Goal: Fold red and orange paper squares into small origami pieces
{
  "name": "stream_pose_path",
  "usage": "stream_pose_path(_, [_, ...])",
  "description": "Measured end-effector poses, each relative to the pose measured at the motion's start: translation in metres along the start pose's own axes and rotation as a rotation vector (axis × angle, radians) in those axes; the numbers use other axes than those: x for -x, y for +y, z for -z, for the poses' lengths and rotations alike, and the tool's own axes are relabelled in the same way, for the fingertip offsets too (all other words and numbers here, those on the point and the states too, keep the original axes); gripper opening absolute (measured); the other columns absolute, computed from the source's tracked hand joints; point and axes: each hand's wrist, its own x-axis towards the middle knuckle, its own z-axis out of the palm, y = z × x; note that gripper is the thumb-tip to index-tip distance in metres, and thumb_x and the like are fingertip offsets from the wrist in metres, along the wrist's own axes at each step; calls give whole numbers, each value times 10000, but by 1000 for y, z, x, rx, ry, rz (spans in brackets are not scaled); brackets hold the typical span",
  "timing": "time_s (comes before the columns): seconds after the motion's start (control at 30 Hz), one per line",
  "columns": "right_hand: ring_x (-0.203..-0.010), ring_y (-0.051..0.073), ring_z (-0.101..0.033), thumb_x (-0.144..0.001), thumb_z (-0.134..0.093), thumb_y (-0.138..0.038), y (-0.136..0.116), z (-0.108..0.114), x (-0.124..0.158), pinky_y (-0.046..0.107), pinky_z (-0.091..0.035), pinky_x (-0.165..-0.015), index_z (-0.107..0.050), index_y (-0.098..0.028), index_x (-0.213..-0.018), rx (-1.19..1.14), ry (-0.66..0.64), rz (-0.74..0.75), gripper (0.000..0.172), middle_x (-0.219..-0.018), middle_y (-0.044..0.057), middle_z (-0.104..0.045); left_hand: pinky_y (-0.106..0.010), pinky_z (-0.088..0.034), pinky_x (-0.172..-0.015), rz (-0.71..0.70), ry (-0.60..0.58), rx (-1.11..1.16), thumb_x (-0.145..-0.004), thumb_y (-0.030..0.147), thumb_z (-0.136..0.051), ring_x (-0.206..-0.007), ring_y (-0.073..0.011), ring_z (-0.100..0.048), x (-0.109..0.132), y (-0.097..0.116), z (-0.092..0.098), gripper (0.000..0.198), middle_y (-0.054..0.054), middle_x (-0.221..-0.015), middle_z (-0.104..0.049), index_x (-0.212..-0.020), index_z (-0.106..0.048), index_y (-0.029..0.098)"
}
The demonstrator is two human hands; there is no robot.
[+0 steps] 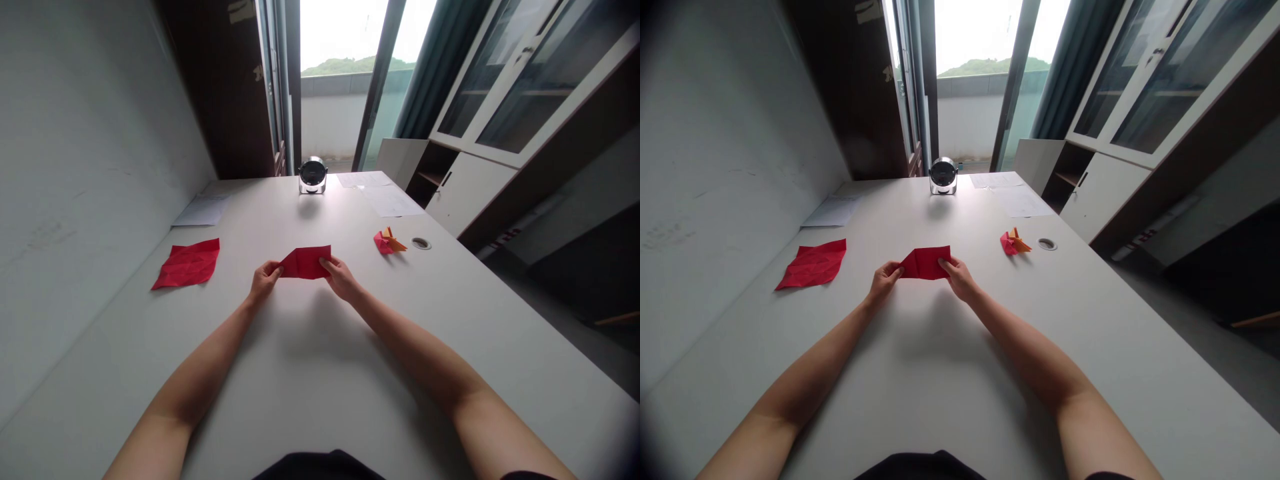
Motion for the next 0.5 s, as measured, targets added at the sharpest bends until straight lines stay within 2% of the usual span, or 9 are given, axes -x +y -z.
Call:
stream_pose_path(0.23, [-913,252,-688,-730,-803,-513,4,-3,2,397,-553,-831,-739,-199,-1043,41,-37,-17,448,-962,66,-756,-299,-542,-759,-58,-58,-267,-879,401,-620,-828,-184,-672,6,12,-1,253,-52,-916,-725,-989,-702,189])
stream_pose_path(0.37, [-892,229,-685,-747,-797,-486,6,-2,3,382,-534,-851,-754,-200,-1027,106,-111,-30,402,-944,50,-757,-325,-523,-838,-176,-56,-441,-921,408,-599,-926,-201,-630,10,24,-3,237,-64,-970,-689,-952,-733,215])
stream_pose_path(0.5, [-944,219,-684,-787,-774,-467,3,-5,7,393,-503,-941,-774,-200,-978,149,-195,2,329,-970,56,-759,-361,-498,-896,-269,2,-588,-936,420,-595,-1007,-229,-583,11,33,0,242,-81,-1013,-637,-976,-762,248])
